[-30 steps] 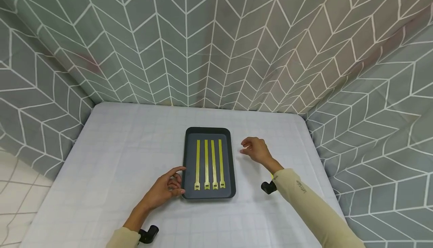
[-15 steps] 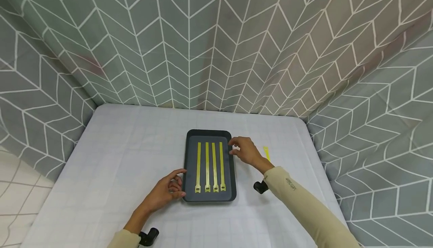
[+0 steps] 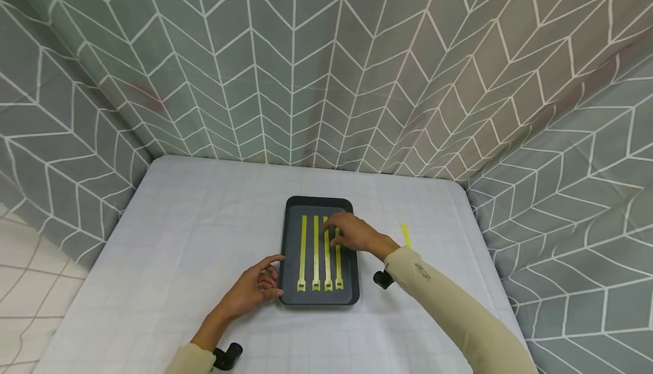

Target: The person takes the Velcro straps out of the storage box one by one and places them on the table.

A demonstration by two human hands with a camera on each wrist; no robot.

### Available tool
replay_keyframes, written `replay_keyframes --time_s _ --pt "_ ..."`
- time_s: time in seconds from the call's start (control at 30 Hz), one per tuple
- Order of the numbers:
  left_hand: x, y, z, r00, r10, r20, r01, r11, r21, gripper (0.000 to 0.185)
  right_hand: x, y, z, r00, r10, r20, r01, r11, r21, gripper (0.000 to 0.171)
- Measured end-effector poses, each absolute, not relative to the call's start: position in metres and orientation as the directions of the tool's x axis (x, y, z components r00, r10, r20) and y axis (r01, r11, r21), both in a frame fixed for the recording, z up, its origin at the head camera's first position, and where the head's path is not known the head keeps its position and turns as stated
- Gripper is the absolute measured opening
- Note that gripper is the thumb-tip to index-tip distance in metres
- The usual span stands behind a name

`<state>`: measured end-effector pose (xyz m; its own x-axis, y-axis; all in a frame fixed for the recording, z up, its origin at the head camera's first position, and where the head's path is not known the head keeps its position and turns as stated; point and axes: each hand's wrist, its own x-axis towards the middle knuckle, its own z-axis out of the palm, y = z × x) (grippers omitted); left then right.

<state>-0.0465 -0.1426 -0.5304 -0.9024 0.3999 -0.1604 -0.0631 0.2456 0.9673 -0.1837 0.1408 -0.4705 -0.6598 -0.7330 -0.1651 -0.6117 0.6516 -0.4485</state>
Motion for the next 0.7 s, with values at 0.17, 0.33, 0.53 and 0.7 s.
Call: replay_keyframes --time_s 0.17,0.33,0.53,0.7 --pt "-0.048 -0.140 -0.532 -0.897 0.412 -0.159 -0.060 0.242 0.968 0.076 -0.186 0.133 -0.475 -0.533 -0.817 -0.220 -0.658 0.564 -0.500 0.038" --pt "-0.047 -0.139 -0.531 -0.898 0.403 -0.180 -0.076 0.261 0.962 0.076 -0.188 0.119 -0.477 -0.433 -0.871 -0.232 -0.717 0.489 -0.497 0.033" --pt "-0.048 -0.142 -0.530 -0.901 0.398 -0.175 -0.059 0.287 0.956 0.076 -0.189 0.095 -0.478 -0.388 -0.876 -0.286 -0.776 0.478 -0.411 0.032" --pt "-0.048 -0.144 -0.530 -0.900 0.390 -0.192 -0.079 0.288 0.954 0.076 -0.189 0.081 -0.482 -0.349 -0.894 -0.280 -0.860 0.424 -0.284 0.034"
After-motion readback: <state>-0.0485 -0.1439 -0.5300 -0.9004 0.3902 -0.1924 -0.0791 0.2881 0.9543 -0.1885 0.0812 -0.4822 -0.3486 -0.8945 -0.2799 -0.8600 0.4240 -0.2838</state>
